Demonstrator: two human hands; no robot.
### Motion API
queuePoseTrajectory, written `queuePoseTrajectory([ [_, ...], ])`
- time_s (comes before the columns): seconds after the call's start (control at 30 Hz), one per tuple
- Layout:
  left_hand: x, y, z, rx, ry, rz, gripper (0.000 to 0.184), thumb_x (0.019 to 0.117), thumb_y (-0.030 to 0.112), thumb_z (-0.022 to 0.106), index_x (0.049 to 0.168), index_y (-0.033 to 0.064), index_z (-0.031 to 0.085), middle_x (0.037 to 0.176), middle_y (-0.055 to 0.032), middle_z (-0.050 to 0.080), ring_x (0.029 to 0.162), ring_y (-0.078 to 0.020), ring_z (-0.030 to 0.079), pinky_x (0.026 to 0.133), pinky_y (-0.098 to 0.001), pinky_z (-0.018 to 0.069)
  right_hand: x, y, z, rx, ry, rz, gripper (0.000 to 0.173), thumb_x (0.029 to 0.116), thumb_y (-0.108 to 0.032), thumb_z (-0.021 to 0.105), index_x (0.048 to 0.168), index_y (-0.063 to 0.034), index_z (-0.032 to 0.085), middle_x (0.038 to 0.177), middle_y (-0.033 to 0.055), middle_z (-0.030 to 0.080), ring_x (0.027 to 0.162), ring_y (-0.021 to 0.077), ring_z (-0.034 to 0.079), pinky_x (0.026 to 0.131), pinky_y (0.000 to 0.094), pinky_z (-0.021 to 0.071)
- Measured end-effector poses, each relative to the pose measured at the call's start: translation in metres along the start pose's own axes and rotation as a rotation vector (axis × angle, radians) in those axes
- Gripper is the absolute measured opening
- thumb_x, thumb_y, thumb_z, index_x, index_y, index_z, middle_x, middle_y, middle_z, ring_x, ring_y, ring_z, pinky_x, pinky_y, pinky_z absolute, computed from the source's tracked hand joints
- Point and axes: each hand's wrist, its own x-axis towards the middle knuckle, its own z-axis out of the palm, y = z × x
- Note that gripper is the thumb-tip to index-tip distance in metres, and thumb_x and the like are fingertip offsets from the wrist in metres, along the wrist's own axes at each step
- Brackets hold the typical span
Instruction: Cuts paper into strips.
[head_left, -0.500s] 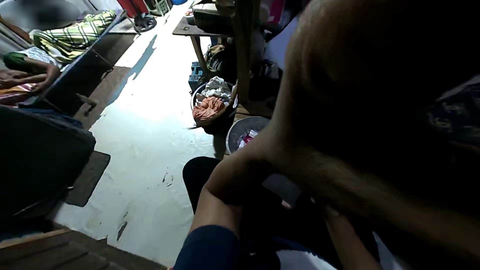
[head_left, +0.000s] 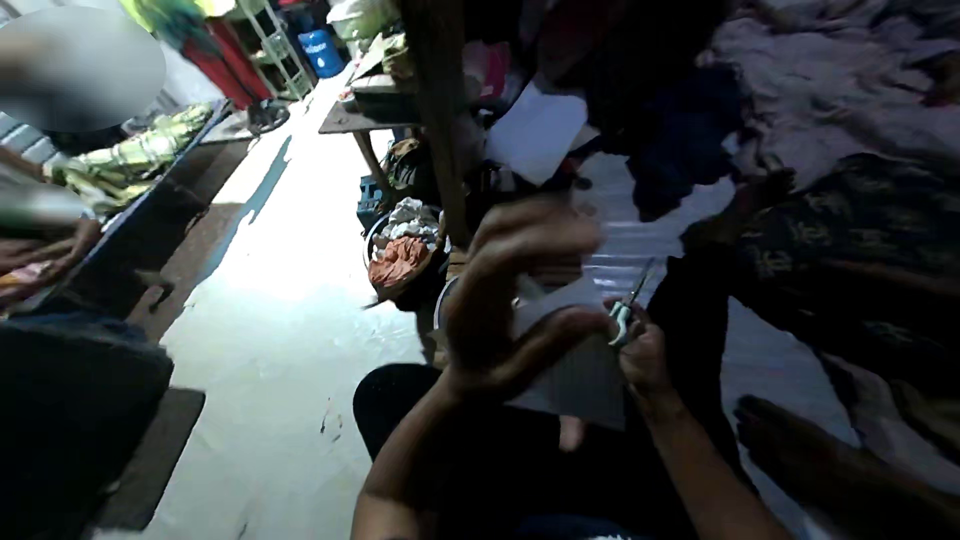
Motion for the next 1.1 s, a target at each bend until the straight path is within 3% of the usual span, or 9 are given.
queuePoseTrajectory([
  [0.1, -0.087, -0.031, -0.011, -0.076, -0.412, -0.418, 0.025, 0.0972, 0.035, 0.069, 0.101, 0.0109, 0.073, 0.101, 0.0035, 0.071, 0.101, -0.0025, 0.065, 0.093, -0.0234, 0.0531, 0.021, -0.013, -0.001, 0.012, 0.04, -0.038, 0.018, 0.0938, 0.005, 0.058, 0.111, -0.0013, 0.06, 0.091, -0.0116, 0.068, 0.08, -0.0051, 0.065, 0.076, 0.0141, 0.056],
  [0.2, -0.168, -0.048, 0.005, -0.165, -0.76, -0.981, 0.05, 0.0902, 0.021, 0.076, 0.129, -0.009, 0.064, 0.126, -0.0221, 0.067, 0.117, -0.0256, 0.065, 0.103, -0.0413, 0.0513, 0.033, -0.021, 0.007, 0.069, 0.058, 0.023, 0.017, 0.0989, 0.005, 0.052, 0.114, 0.0034, 0.058, 0.091, -0.0059, 0.069, 0.08, -0.0028, 0.066, 0.077, 0.0152, 0.0568],
  [0.27, -0.197, -0.061, 0.008, -0.199, -0.585, -1.256, 0.067, 0.0859, 0.014, 0.078, 0.144, -0.007, 0.05, 0.136, -0.0194, 0.061, 0.124, -0.0216, 0.06, 0.108, -0.0394, 0.0486, 0.034, -0.025, 0.018, 0.048, 0.037, 0.105, 0.023, 0.1043, 0.002, 0.044, 0.125, 0.0091, 0.053, 0.095, -0.0013, 0.064, 0.081, -0.0032, 0.062, 0.075, 0.0141, 0.0533],
  [0.37, -0.178, -0.043, 0.002, -0.119, 0.068, -1.469, 0.019, 0.0922, -0.005, 0.058, 0.11, -0.0034, 0.063, 0.093, -0.0008, 0.069, 0.086, -0.0039, 0.065, 0.083, -0.0245, 0.0543, 0.037, -0.006, 0.035, 0.087, 0.068, 0.207, 0.026, 0.1062, -0.001, 0.042, 0.129, 0.0074, 0.052, 0.093, -0.0004, 0.064, 0.071, -0.0009, 0.06, 0.066, 0.0157, 0.0522],
  [0.4, -0.166, -0.043, 0.002, -0.083, 0.34, -1.491, 0.01, 0.0998, -0.003, 0.052, 0.101, -0.0048, 0.062, 0.082, 0.0009, 0.067, 0.076, -0.0026, 0.064, 0.075, -0.0225, 0.0541, 0.038, 0.0, 0.04, 0.093, 0.08, 0.231, 0.027, 0.1068, -0.001, 0.041, 0.13, 0.0082, 0.051, 0.096, 0.001, 0.064, 0.073, -0.0003, 0.06, 0.068, 0.0163, 0.052],
  [0.5, -0.135, -0.073, -0.009, -0.295, 0.82, -1.29, 0.019, 0.1085, 0.008, 0.044, 0.125, 0.001, 0.05, 0.098, -0.0042, 0.069, 0.088, -0.011, 0.069, 0.081, -0.0315, 0.0596, 0.052, 0.029, 0.048, 0.042, 0.087, 0.298, 0.025, 0.106, -0.006, 0.05, 0.127, 0.0057, 0.055, 0.094, 0.0024, 0.065, 0.073, 0.0015, 0.06, 0.067, 0.0184, 0.0523],
  [0.57, -0.132, -0.101, -0.024, -0.365, 0.901, -1.193, 0.025, 0.1096, 0.012, 0.044, 0.132, 0.0033, 0.048, 0.108, -0.0083, 0.068, 0.096, -0.0153, 0.069, 0.085, -0.0358, 0.0596, 0.065, 0.049, 0.047, -0.113, 0.057, 0.306, 0.025, 0.1042, -0.013, 0.058, 0.123, 0.0036, 0.057, 0.085, 0.0042, 0.061, 0.064, 0.0056, 0.056, 0.06, 0.023, 0.0507],
  [0.67, -0.141, -0.136, -0.048, -0.403, 1.002, -1.139, 0.029, 0.1109, 0.017, 0.04, 0.136, 0.0037, 0.046, 0.115, -0.0116, 0.065, 0.101, -0.0185, 0.067, 0.088, -0.0383, 0.0578, 0.064, 0.071, 0.035, -0.257, 0.004, 0.209, 0.034, 0.1036, -0.009, 0.056, 0.133, 0.0079, 0.055, 0.109, 0.0159, 0.067, 0.087, 0.013, 0.065, 0.078, 0.0308, 0.0561],
  [1.1, -0.19, -0.189, -0.08, -0.549, 1.243, -0.959, 0.035, 0.1134, 0.029, 0.031, 0.136, 0.0067, 0.045, 0.117, -0.0087, 0.064, 0.105, -0.0167, 0.066, 0.091, -0.037, 0.0571, -0.035, 0.088, 0.038, -0.403, -0.662, 0.657, 0.025, 0.1015, -0.02, 0.064, 0.113, 0.0025, 0.063, 0.087, 0.0032, 0.067, 0.07, 0.003, 0.061, 0.066, 0.0205, 0.0512],
])
